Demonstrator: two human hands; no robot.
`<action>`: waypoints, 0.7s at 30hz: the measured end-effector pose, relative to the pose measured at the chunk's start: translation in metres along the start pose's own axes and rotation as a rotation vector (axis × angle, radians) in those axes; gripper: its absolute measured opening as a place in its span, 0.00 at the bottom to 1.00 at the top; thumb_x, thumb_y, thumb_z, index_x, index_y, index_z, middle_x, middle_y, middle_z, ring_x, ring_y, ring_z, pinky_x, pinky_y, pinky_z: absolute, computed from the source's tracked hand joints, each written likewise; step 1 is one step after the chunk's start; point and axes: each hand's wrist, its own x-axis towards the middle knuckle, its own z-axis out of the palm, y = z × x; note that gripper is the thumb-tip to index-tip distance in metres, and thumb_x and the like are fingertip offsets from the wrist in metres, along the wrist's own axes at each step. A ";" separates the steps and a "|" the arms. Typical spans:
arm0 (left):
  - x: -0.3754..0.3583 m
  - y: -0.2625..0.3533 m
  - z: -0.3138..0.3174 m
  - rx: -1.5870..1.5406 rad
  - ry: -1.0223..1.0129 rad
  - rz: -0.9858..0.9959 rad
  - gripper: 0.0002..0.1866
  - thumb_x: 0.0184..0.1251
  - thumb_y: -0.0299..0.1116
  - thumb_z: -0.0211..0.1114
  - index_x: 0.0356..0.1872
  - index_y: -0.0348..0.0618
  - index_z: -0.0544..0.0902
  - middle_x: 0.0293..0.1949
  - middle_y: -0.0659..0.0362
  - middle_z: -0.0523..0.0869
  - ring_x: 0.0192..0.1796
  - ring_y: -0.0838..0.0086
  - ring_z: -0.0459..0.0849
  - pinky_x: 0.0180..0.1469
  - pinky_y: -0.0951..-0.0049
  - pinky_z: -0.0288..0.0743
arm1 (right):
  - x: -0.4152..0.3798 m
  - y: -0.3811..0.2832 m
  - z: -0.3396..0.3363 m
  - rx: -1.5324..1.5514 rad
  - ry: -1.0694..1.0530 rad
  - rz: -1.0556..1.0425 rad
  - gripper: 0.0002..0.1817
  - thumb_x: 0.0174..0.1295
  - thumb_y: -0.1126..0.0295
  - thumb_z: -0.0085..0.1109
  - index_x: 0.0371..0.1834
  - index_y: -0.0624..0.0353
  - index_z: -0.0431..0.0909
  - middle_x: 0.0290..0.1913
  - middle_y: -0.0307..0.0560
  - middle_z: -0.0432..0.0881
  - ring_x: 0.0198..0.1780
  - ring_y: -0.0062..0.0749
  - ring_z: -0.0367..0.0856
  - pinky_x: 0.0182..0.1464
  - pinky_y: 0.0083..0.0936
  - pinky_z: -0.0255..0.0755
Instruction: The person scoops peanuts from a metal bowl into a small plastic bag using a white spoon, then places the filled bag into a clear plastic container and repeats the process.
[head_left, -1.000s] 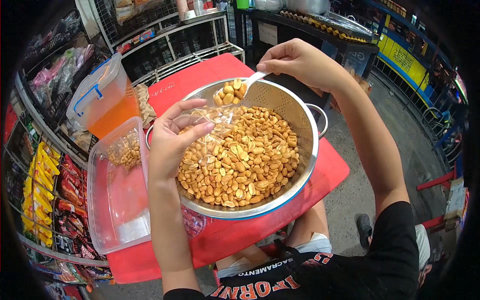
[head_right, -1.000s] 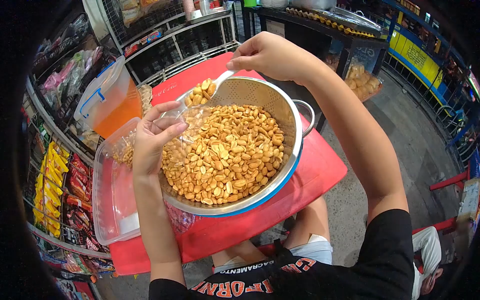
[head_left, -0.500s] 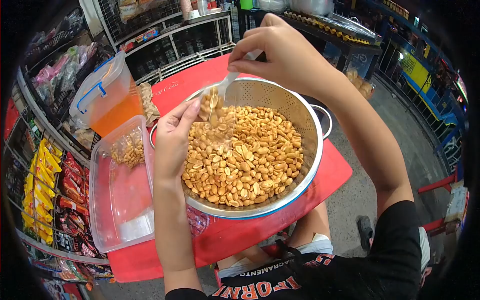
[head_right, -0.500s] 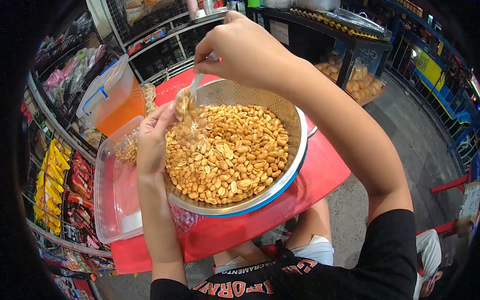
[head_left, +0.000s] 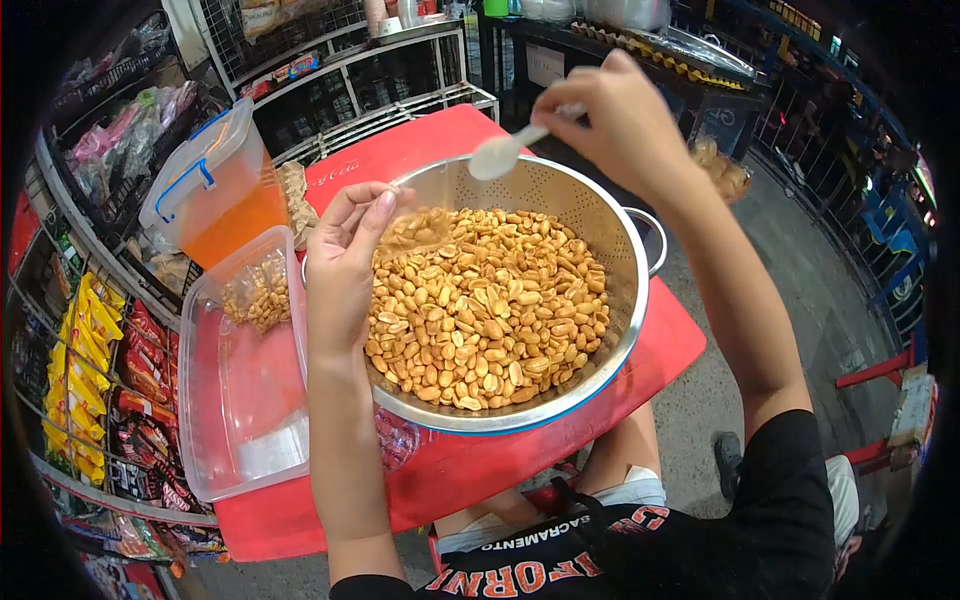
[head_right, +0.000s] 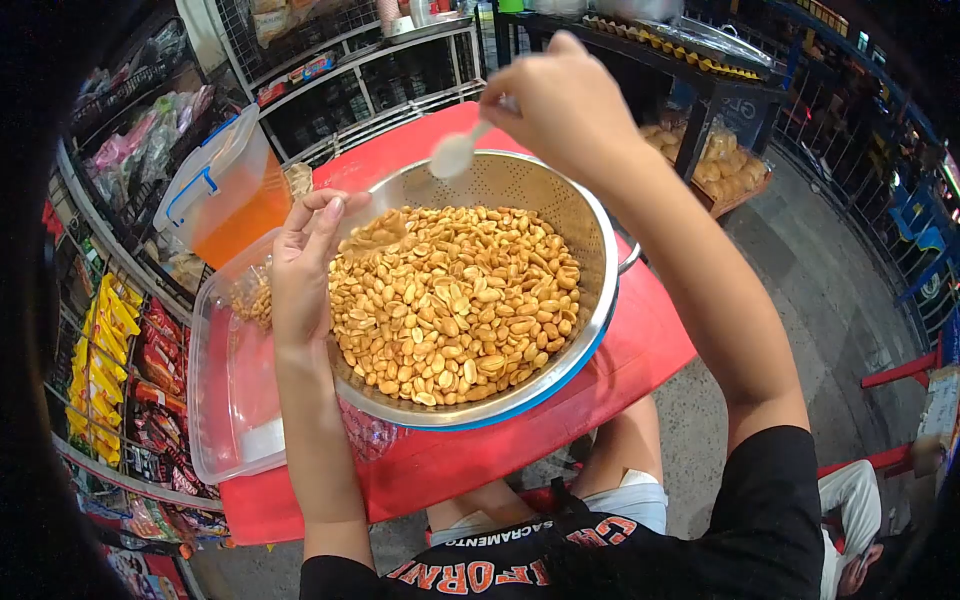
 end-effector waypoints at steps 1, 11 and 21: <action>0.000 0.000 0.001 0.015 0.020 0.030 0.06 0.61 0.31 0.58 0.35 0.40 0.77 0.34 0.58 0.82 0.42 0.81 0.77 0.47 0.81 0.66 | -0.005 0.005 0.013 -0.022 -0.061 -0.015 0.06 0.47 0.65 0.61 0.27 0.53 0.82 0.26 0.38 0.79 0.34 0.34 0.67 0.38 0.26 0.66; -0.001 0.001 0.000 0.090 0.034 0.048 0.05 0.58 0.29 0.61 0.33 0.39 0.80 0.32 0.64 0.81 0.38 0.83 0.76 0.45 0.83 0.67 | -0.047 0.004 0.059 0.191 -0.436 -0.148 0.09 0.42 0.63 0.64 0.25 0.54 0.82 0.25 0.39 0.80 0.33 0.35 0.65 0.36 0.28 0.65; 0.000 -0.001 -0.001 0.136 0.052 0.085 0.05 0.57 0.30 0.62 0.31 0.38 0.80 0.28 0.65 0.79 0.33 0.85 0.74 0.40 0.85 0.66 | -0.050 0.009 0.050 0.542 -0.722 0.088 0.11 0.47 0.60 0.64 0.25 0.57 0.82 0.22 0.42 0.78 0.29 0.27 0.70 0.33 0.24 0.63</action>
